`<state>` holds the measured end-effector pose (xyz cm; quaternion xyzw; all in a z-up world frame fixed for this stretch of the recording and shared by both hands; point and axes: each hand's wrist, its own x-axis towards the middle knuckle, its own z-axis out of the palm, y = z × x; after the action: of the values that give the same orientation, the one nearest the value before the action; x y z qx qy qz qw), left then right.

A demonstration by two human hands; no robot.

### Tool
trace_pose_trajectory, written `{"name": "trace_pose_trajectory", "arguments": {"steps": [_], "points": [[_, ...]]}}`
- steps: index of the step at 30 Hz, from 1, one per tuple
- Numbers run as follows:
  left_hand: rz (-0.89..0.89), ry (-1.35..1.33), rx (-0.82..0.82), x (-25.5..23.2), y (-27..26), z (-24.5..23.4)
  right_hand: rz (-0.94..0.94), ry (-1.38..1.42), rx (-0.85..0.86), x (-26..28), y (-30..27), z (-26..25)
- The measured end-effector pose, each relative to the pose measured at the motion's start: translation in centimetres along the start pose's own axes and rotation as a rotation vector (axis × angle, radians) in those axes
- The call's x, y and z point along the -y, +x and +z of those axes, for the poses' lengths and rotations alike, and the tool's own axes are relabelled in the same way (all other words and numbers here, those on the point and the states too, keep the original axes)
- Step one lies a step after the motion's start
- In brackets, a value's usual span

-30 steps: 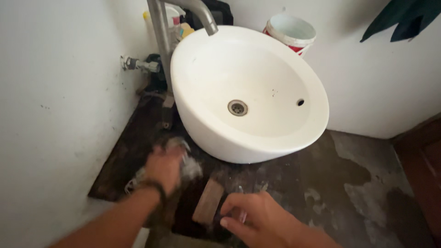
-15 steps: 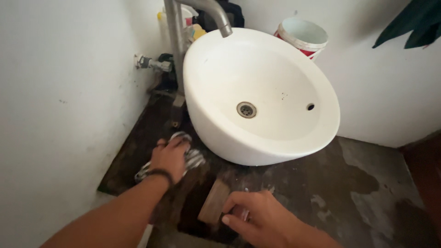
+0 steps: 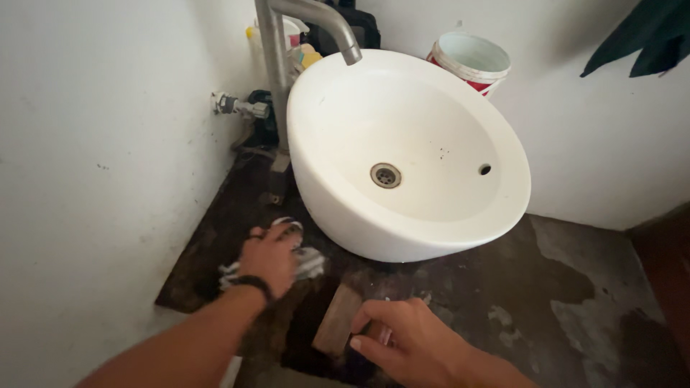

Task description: The person cleans a dark countertop around a white sink using a cloth and a brush. They then wipe a purple plastic container and its lid with the cloth.

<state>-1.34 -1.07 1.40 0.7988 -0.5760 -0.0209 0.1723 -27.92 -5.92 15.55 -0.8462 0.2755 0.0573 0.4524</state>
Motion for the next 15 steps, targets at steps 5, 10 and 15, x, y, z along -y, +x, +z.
{"name": "trace_pose_trajectory", "arguments": {"steps": [5,10,15], "points": [[0.182,-0.115,0.101,-3.0,-5.1,1.5,0.004,-0.024,-0.014,-0.2,-0.1,0.2],[-0.219,-0.038,0.194,2.0,-5.6,-0.8,-0.015,-0.026,-0.052,-1.0,-0.7,0.1],[-0.224,-0.026,-0.147,0.2,-5.2,0.2,-0.093,-0.05,-0.166,-1.5,-0.9,0.7]]}}
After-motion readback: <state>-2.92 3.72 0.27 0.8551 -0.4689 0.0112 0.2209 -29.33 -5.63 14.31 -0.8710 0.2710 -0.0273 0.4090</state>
